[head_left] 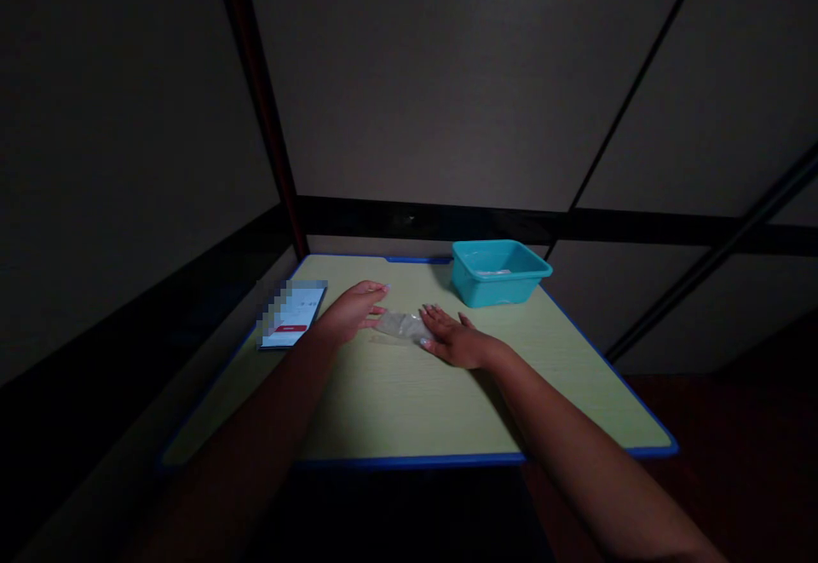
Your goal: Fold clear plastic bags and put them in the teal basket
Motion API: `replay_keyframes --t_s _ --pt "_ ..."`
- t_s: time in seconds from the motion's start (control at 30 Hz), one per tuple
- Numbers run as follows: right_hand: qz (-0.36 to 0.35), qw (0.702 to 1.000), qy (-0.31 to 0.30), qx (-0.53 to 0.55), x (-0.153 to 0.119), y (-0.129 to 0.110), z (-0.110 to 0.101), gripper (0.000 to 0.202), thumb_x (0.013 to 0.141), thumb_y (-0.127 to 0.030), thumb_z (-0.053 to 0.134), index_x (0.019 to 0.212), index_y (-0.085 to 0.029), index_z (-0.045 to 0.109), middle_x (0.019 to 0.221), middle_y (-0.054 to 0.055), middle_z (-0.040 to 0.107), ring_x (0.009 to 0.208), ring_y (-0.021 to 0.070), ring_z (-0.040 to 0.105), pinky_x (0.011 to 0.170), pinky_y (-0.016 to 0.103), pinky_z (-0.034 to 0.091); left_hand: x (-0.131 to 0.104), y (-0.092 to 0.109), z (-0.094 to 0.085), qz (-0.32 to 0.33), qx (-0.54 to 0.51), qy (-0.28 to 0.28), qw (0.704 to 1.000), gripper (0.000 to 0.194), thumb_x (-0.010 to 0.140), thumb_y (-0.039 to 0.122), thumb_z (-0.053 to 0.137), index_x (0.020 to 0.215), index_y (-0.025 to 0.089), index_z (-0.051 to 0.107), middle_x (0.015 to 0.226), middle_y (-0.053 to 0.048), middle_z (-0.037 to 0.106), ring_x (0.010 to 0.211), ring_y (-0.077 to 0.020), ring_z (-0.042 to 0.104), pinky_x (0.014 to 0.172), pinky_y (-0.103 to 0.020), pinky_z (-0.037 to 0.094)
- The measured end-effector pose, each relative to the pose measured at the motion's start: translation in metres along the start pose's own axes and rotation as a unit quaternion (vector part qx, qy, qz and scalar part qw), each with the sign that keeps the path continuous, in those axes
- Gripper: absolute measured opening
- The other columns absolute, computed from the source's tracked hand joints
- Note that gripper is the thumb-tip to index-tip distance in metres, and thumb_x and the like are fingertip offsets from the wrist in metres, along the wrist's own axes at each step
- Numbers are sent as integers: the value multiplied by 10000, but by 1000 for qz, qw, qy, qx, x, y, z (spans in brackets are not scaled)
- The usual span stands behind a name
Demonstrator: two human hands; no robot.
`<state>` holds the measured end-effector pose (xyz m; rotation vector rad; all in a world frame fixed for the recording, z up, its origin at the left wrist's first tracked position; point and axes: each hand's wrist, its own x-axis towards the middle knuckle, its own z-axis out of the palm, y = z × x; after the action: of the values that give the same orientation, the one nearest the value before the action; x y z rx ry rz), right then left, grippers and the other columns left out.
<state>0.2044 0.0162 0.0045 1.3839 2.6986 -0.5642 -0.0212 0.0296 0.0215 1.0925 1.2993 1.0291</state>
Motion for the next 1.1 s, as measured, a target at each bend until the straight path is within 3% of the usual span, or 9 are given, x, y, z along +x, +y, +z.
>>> replay_keyframes --t_s 0.17,0.33,0.47,0.8,1.1 --pt "-2 1000 -2 2 1 1 1 724 880 -603 211 1459 -221 1 1517 34 -15 1386 223 -27 1057 576 34 -5 3 4 31 25 -53 998 317 698 426 629 906 195 568 1116 -61 592 854 -163 588 666 -269 436" --pt "2 1000 -6 0 0 -1 -1 742 875 -602 222 1458 -207 -12 1518 36 -23 1384 236 -43 1061 569 27 -8 3 9 21 61 -101 993 287 715 389 614 880 154 611 926 -77 656 796 -164 602 600 -234 400" --pt "2 1000 -1 1 0 -1 0 725 878 -599 221 1458 -232 -13 1519 32 -14 1385 230 -28 1066 558 33 -7 2 8 32 53 -101 993 252 742 358 599 864 138 603 780 -60 658 687 -141 602 608 -238 416" --pt "21 998 44 -27 4 2 2 607 926 -396 222 1460 -210 2 1518 58 7 1386 208 -5 1058 558 70 0 0 8 87 116 -84 986 262 730 408 610 787 153 583 713 -31 646 651 -137 596 649 -248 434" --pt "36 999 8 -30 2 -2 1 655 912 -448 224 1458 -179 -18 1512 58 -29 1385 211 -30 1052 577 67 2 -5 7 102 170 -80 977 203 772 363 551 758 162 573 680 -13 630 604 -129 577 612 -239 443"
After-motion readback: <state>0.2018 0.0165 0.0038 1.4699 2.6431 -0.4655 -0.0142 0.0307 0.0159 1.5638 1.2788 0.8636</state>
